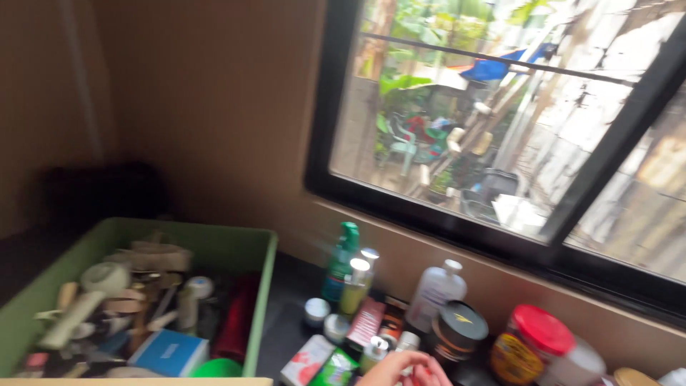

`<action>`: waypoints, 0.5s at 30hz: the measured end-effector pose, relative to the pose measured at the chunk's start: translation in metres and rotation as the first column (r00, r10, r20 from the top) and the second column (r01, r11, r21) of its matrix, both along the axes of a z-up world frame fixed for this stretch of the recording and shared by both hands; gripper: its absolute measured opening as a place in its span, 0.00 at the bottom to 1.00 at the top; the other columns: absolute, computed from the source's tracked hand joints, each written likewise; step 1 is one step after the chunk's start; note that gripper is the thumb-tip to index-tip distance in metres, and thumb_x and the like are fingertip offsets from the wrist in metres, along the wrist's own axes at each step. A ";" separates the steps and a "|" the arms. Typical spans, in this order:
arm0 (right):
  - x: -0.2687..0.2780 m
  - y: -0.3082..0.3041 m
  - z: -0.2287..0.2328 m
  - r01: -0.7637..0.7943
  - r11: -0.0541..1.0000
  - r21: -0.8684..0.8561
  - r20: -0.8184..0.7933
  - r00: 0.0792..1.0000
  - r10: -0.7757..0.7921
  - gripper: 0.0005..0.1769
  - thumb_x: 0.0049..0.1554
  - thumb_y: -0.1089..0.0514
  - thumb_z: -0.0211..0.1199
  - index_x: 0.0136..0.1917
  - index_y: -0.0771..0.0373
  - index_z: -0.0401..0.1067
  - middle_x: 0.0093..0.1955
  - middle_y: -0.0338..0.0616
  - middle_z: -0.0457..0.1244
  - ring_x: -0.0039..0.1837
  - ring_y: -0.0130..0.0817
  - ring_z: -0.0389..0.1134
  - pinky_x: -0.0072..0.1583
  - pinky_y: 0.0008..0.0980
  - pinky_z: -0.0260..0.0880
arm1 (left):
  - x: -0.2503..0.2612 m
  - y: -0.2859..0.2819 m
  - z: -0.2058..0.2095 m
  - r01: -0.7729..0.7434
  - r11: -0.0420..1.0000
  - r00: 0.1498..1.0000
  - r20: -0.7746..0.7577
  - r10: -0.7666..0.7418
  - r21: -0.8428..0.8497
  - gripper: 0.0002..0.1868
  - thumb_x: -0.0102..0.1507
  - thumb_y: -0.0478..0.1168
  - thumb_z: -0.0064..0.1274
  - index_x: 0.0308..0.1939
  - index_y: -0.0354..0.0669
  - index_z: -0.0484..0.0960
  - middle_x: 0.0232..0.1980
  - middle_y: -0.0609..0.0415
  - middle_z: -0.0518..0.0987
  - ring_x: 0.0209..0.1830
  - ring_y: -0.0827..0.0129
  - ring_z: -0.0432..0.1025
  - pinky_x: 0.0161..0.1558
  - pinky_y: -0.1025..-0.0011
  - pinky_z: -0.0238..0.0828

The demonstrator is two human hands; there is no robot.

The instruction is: Organizing various personal care items and containers in a plastic drawer and on a desk, including wiping out the drawer.

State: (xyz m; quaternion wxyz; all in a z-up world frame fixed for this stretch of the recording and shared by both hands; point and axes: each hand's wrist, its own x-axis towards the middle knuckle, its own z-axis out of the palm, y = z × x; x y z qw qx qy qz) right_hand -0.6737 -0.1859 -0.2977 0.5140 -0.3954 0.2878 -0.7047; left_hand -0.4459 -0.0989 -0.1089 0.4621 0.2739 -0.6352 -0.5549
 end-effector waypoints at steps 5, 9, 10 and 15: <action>0.197 0.116 0.284 -0.132 0.985 -0.109 -0.349 0.933 0.086 0.29 0.62 0.57 0.57 0.75 0.67 0.63 0.69 0.58 0.67 0.68 0.41 0.70 0.68 0.41 0.69 | 0.125 0.092 0.180 -0.380 0.908 0.925 -0.066 0.374 -0.178 0.30 0.58 0.35 0.61 0.64 0.45 0.72 0.59 0.52 0.73 0.56 0.70 0.72 0.46 0.68 0.76; 0.330 0.132 0.339 -0.354 0.896 0.267 -0.301 0.853 0.427 0.36 0.58 0.55 0.60 0.78 0.47 0.58 0.72 0.39 0.63 0.66 0.33 0.66 0.57 0.40 0.72 | 0.247 0.052 0.167 -0.618 0.777 0.784 -0.028 0.620 -0.122 0.22 0.59 0.32 0.54 0.59 0.43 0.79 0.55 0.51 0.82 0.53 0.66 0.79 0.54 0.69 0.77; 0.359 0.122 0.327 -0.391 0.891 0.228 -0.377 0.809 0.452 0.36 0.58 0.55 0.60 0.78 0.49 0.56 0.71 0.42 0.65 0.62 0.36 0.67 0.54 0.37 0.70 | 0.278 0.037 0.152 -0.691 0.716 0.720 -0.008 0.694 -0.105 0.20 0.60 0.32 0.54 0.57 0.43 0.80 0.54 0.50 0.84 0.52 0.64 0.80 0.53 0.69 0.78; 0.464 0.066 0.250 -0.251 0.958 0.138 -0.856 0.456 0.243 0.35 0.63 0.50 0.59 0.80 0.52 0.53 0.69 0.58 0.64 0.68 0.51 0.67 0.66 0.39 0.68 | 0.378 -0.021 0.060 -0.747 0.622 0.417 0.563 0.714 -0.236 0.20 0.57 0.39 0.60 0.55 0.48 0.80 0.55 0.48 0.81 0.58 0.53 0.76 0.59 0.62 0.73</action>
